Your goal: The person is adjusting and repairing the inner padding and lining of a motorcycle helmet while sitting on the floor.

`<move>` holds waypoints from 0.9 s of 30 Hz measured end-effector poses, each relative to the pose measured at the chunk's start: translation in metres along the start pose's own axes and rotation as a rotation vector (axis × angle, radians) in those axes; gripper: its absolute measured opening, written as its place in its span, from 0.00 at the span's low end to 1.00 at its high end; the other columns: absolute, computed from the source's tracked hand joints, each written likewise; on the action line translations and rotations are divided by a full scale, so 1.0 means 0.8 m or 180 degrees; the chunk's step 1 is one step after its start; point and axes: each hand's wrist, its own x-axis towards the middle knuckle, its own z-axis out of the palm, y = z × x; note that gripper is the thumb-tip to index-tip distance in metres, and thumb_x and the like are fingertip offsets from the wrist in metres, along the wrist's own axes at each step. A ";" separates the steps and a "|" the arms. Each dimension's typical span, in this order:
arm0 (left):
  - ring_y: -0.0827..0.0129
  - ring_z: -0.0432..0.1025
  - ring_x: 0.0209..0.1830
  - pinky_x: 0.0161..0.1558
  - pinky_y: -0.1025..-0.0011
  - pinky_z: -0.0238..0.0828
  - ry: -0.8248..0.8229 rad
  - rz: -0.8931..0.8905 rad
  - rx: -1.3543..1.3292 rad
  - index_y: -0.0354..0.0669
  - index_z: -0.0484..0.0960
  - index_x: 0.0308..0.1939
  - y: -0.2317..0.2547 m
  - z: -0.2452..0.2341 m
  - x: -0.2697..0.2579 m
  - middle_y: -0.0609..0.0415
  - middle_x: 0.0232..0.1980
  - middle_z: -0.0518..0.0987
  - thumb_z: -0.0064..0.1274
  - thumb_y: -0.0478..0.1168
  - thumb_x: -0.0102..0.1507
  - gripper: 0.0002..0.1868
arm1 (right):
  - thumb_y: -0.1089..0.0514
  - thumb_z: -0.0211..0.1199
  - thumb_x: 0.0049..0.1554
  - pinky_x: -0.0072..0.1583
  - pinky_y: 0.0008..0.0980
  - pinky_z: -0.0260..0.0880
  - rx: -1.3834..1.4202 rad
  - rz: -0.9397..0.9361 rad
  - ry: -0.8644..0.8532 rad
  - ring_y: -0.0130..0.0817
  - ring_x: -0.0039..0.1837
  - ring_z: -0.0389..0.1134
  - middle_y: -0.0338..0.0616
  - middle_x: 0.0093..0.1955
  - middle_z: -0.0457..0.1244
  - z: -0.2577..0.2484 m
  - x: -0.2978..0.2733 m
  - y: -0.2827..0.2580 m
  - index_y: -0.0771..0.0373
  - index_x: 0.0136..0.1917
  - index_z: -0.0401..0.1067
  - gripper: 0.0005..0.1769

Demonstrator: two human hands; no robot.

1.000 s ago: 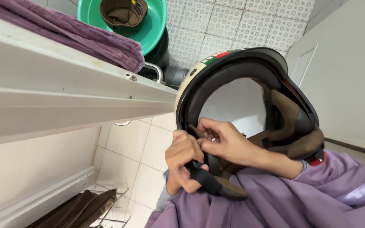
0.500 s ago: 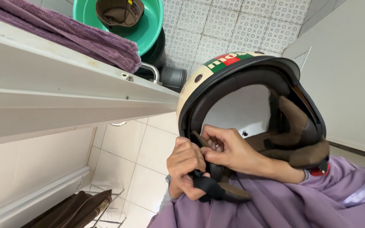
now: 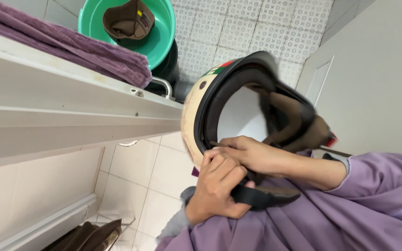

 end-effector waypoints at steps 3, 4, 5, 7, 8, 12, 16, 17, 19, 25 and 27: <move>0.49 0.72 0.52 0.63 0.52 0.67 -0.0935 0.0312 -0.0167 0.35 0.78 0.48 -0.001 -0.042 0.014 0.46 0.51 0.73 0.66 0.49 0.48 0.30 | 0.51 0.54 0.63 0.48 0.31 0.70 -0.0145 -0.0135 -0.0054 0.23 0.45 0.66 0.44 0.43 0.70 -0.007 -0.013 0.000 0.66 0.53 0.75 0.17; 0.48 0.72 0.57 0.65 0.53 0.69 -0.1138 0.0533 -0.0213 0.35 0.77 0.54 -0.002 -0.054 0.009 0.45 0.56 0.72 0.68 0.52 0.54 0.33 | 0.52 0.56 0.62 0.46 0.31 0.70 -0.0552 -0.0256 0.0008 0.24 0.43 0.66 0.45 0.40 0.70 -0.005 -0.022 -0.009 0.66 0.51 0.75 0.15; 0.46 0.73 0.61 0.67 0.55 0.71 -0.1341 0.0753 -0.0259 0.35 0.77 0.60 -0.003 -0.066 0.005 0.44 0.62 0.71 0.71 0.56 0.60 0.36 | 0.52 0.58 0.61 0.44 0.31 0.70 -0.0960 -0.0378 0.0068 0.26 0.40 0.67 0.46 0.37 0.70 -0.002 -0.030 -0.018 0.65 0.50 0.76 0.14; 0.47 0.72 0.67 0.69 0.56 0.72 -0.1275 0.0925 -0.0418 0.36 0.76 0.60 -0.006 -0.078 -0.007 0.43 0.65 0.69 0.69 0.56 0.63 0.33 | 0.52 0.59 0.61 0.42 0.33 0.69 -0.1138 -0.0461 0.0085 0.28 0.37 0.66 0.47 0.35 0.68 0.004 -0.040 -0.033 0.65 0.47 0.75 0.13; 0.48 0.72 0.72 0.71 0.57 0.73 -0.1235 0.1099 -0.0604 0.38 0.76 0.60 -0.008 -0.084 -0.013 0.43 0.68 0.67 0.68 0.56 0.66 0.30 | 0.52 0.61 0.61 0.40 0.34 0.68 -0.1289 -0.0529 0.0122 0.31 0.34 0.65 0.49 0.32 0.67 0.007 -0.046 -0.040 0.66 0.45 0.75 0.13; 0.49 0.75 0.65 0.67 0.57 0.73 -0.0631 0.1358 -0.0469 0.38 0.80 0.53 -0.006 -0.105 0.003 0.40 0.60 0.69 0.73 0.48 0.64 0.23 | 0.55 0.60 0.61 0.39 0.36 0.68 -0.1070 -0.0610 0.0140 0.34 0.34 0.69 0.50 0.32 0.67 0.008 -0.054 -0.045 0.67 0.45 0.74 0.12; 0.64 0.74 0.68 0.74 0.51 0.62 -0.1404 0.1443 0.1254 0.44 0.80 0.49 -0.004 -0.109 0.060 0.54 0.60 0.79 0.56 0.46 0.61 0.15 | 0.59 0.57 0.59 0.43 0.36 0.71 -0.0905 -0.0974 0.0182 0.39 0.41 0.75 0.49 0.39 0.70 0.010 -0.068 -0.040 0.67 0.49 0.72 0.09; 0.68 0.75 0.66 0.76 0.51 0.60 -0.1468 0.1578 0.1273 0.44 0.79 0.45 -0.011 -0.106 0.073 0.55 0.55 0.80 0.54 0.47 0.62 0.13 | 0.61 0.57 0.59 0.44 0.36 0.72 -0.0957 -0.1116 0.0143 0.42 0.44 0.75 0.49 0.41 0.70 0.011 -0.072 -0.042 0.67 0.49 0.72 0.08; 0.69 0.75 0.60 0.76 0.52 0.60 -0.1518 0.1848 0.1175 0.45 0.77 0.42 -0.014 -0.109 0.080 0.57 0.48 0.77 0.54 0.48 0.64 0.11 | 0.61 0.57 0.58 0.44 0.36 0.71 -0.0965 -0.1090 0.0204 0.44 0.44 0.75 0.49 0.41 0.69 0.020 -0.077 -0.041 0.67 0.48 0.72 0.07; 0.68 0.70 0.44 0.71 0.62 0.66 -0.1396 0.2384 0.0575 0.42 0.78 0.38 -0.027 -0.088 0.082 0.59 0.38 0.73 0.56 0.48 0.64 0.13 | 0.63 0.60 0.58 0.43 0.36 0.69 -0.0931 -0.1307 0.0420 0.45 0.43 0.72 0.48 0.40 0.68 0.035 -0.089 -0.024 0.67 0.46 0.72 0.05; 0.68 0.70 0.44 0.66 0.65 0.68 -0.1356 0.2460 0.0459 0.41 0.80 0.39 -0.035 -0.084 0.082 0.58 0.40 0.74 0.56 0.48 0.60 0.13 | 0.63 0.61 0.58 0.41 0.36 0.68 -0.0933 -0.1331 0.0527 0.44 0.40 0.71 0.48 0.38 0.67 0.035 -0.088 -0.019 0.67 0.45 0.72 0.04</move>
